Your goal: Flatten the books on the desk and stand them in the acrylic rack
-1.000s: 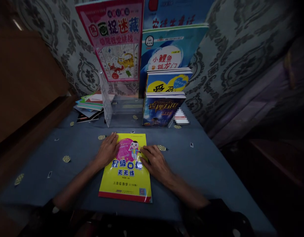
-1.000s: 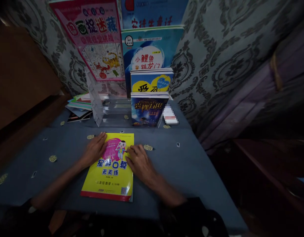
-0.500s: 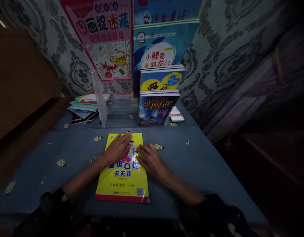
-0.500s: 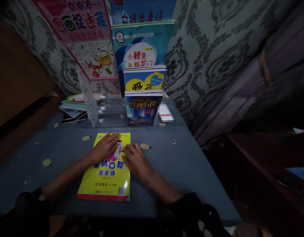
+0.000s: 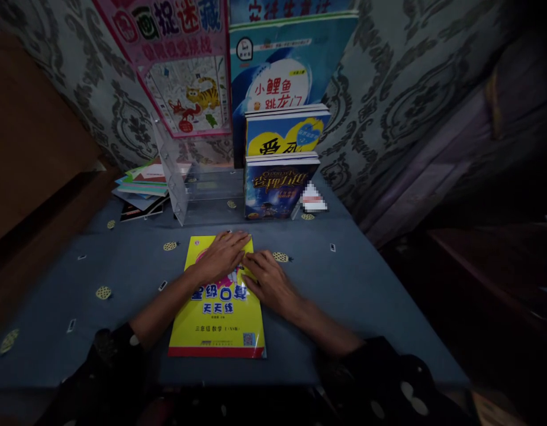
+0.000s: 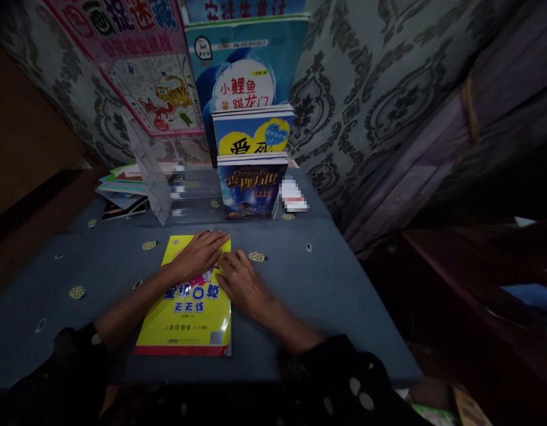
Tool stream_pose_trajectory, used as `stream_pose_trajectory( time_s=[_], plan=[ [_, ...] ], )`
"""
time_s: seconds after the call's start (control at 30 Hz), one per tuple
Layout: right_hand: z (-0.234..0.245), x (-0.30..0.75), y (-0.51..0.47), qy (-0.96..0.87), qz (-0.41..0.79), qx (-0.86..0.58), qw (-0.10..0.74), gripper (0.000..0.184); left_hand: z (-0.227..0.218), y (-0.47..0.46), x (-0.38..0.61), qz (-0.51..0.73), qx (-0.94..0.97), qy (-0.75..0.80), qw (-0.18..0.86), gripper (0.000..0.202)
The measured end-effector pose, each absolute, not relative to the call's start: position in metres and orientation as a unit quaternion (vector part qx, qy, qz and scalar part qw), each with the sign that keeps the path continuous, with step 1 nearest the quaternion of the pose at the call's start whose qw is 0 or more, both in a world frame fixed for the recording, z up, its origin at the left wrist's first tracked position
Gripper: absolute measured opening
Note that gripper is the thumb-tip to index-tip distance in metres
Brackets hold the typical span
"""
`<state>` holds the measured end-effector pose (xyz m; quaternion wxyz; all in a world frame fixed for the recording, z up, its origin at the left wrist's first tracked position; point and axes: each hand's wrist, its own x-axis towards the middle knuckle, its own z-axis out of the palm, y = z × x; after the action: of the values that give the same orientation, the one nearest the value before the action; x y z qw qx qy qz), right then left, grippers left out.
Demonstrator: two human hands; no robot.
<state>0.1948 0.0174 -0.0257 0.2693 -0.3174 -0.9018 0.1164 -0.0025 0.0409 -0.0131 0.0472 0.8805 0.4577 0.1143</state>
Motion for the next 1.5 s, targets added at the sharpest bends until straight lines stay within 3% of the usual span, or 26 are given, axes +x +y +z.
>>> stream_pose_trajectory(
  time_s=[0.27, 0.57, 1.07, 1.5],
  plan=[
    [-0.031, 0.195, 0.037, -0.885, 0.086, -0.394, 0.234, 0.043, -0.014, 0.047, 0.001, 0.131, 0.88, 0.454, 0.037, 0.047],
    [-0.029, 0.197, 0.046, -0.886, 0.104, -0.405, 0.2, 0.05, -0.026, 0.048, 0.001, 0.159, 0.868, 0.47, 0.0, 0.042],
    [-0.032, 0.198, 0.051, -0.891, 0.093, -0.409, 0.176, 0.047, -0.028, 0.019, 0.007, 0.142, 0.875, 0.462, -0.026, 0.045],
    [-0.036, 0.198, 0.052, -0.892, 0.097, -0.403, 0.181, 0.054, -0.011, -0.065, 0.006, 0.106, 0.933, 0.341, 0.041, 0.04]
  ],
)
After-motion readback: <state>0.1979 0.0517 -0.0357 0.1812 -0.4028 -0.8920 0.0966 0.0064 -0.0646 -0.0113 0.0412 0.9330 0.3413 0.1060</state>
